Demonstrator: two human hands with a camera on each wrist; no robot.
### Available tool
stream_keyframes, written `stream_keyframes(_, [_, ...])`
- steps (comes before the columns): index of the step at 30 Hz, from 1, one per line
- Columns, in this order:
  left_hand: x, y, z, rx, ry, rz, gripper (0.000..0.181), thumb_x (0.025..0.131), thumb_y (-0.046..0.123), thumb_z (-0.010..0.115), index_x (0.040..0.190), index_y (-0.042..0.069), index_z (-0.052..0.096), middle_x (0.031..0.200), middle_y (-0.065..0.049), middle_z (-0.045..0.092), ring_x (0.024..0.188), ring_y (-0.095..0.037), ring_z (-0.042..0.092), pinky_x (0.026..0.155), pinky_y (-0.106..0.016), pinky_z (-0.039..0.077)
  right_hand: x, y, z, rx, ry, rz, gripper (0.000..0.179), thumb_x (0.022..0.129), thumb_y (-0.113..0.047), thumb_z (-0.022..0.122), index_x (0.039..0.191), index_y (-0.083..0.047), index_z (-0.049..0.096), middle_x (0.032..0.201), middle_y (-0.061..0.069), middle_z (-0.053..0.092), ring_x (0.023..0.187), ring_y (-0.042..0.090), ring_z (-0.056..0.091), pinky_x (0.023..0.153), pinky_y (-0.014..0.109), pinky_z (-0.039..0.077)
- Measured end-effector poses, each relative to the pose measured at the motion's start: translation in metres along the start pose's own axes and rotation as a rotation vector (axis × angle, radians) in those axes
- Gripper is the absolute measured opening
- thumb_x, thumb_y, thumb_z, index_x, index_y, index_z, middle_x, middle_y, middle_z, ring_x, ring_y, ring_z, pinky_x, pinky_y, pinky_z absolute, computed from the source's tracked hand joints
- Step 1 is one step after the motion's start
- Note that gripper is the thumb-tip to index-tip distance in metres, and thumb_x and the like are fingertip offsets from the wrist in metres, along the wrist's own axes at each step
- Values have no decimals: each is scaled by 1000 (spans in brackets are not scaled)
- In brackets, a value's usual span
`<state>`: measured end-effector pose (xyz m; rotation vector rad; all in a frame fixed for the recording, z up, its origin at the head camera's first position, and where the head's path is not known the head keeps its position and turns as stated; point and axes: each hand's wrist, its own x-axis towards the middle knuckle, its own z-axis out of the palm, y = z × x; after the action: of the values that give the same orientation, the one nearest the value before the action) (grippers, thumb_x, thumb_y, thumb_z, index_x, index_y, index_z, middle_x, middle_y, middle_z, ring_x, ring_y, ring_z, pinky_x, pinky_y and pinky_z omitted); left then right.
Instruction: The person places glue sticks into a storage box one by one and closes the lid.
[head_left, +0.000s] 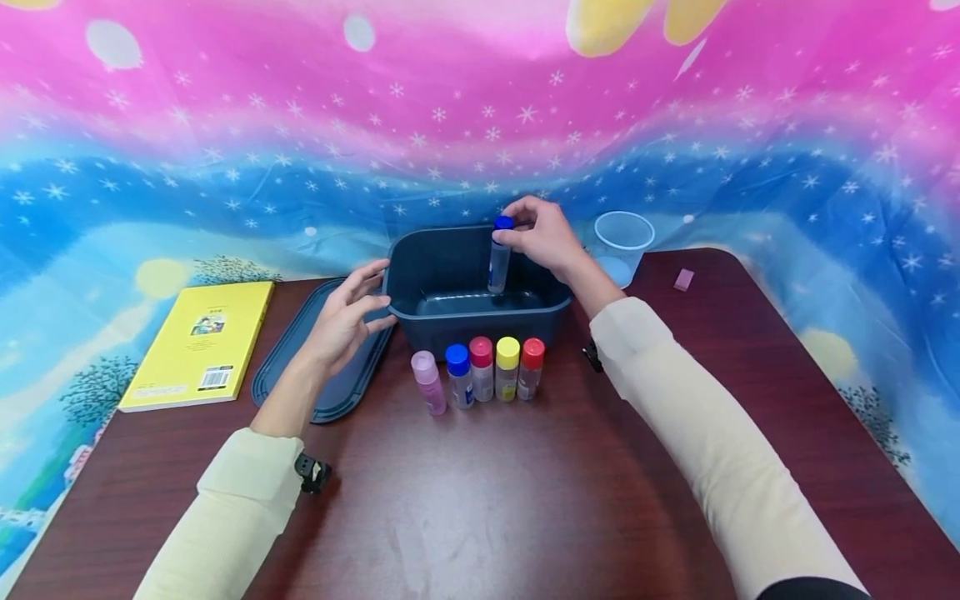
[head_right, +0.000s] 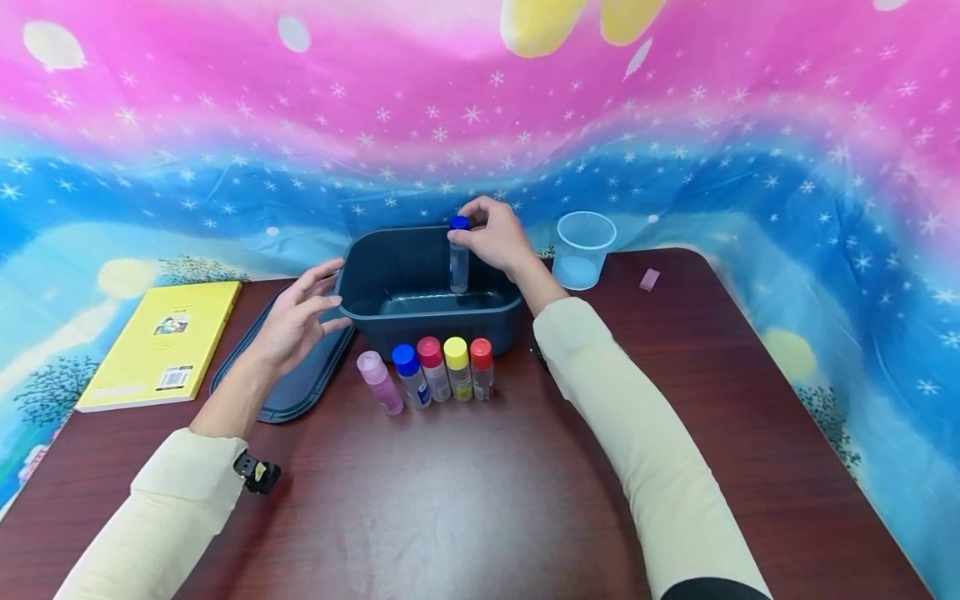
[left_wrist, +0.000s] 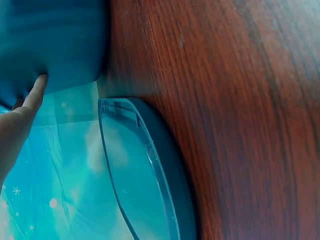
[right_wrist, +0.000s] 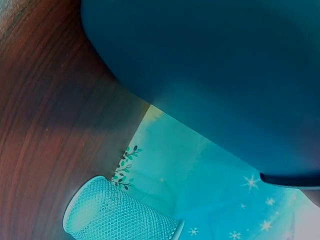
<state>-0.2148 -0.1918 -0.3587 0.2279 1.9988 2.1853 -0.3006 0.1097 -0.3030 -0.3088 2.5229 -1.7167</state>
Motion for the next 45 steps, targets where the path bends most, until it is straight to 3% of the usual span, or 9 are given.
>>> stream_keyframes(12, [1, 0, 0, -13, -1, -3, 60, 102, 5, 49, 159, 12, 31, 167, -10, 16, 149, -29, 23, 114, -59, 33, 8, 5, 5, 15, -96, 66, 35, 95, -10, 73, 126, -1, 60, 121, 17, 57, 110, 30, 60, 97, 41, 54])
stream_keyframes(22, [1, 0, 0, -11, -4, -10, 60, 103, 5, 49, 160, 12, 30, 167, -10, 15, 151, -29, 19, 115, -59, 32, 9, 6, 6, -91, -158, 114, 32, 94, -5, 72, 124, 1, 62, 119, 17, 57, 107, 31, 60, 95, 39, 54])
stream_keyframes(38, [1, 0, 0, -20, -9, -18, 60, 103, 5, 49, 160, 13, 30, 167, -10, 15, 151, -29, 20, 115, -59, 31, 8, 7, 5, -135, -137, 95, 34, 95, -6, 72, 127, 0, 63, 125, 17, 57, 114, 32, 57, 99, 41, 51])
stream_keyframes(45, [0, 0, -1, -9, -4, -21, 60, 103, 7, 50, 160, 14, 30, 167, -9, 16, 150, -29, 21, 115, -58, 32, 6, 4, 3, -149, -121, 35, 35, 94, -8, 73, 127, 0, 64, 127, 15, 60, 116, 30, 57, 101, 42, 49])
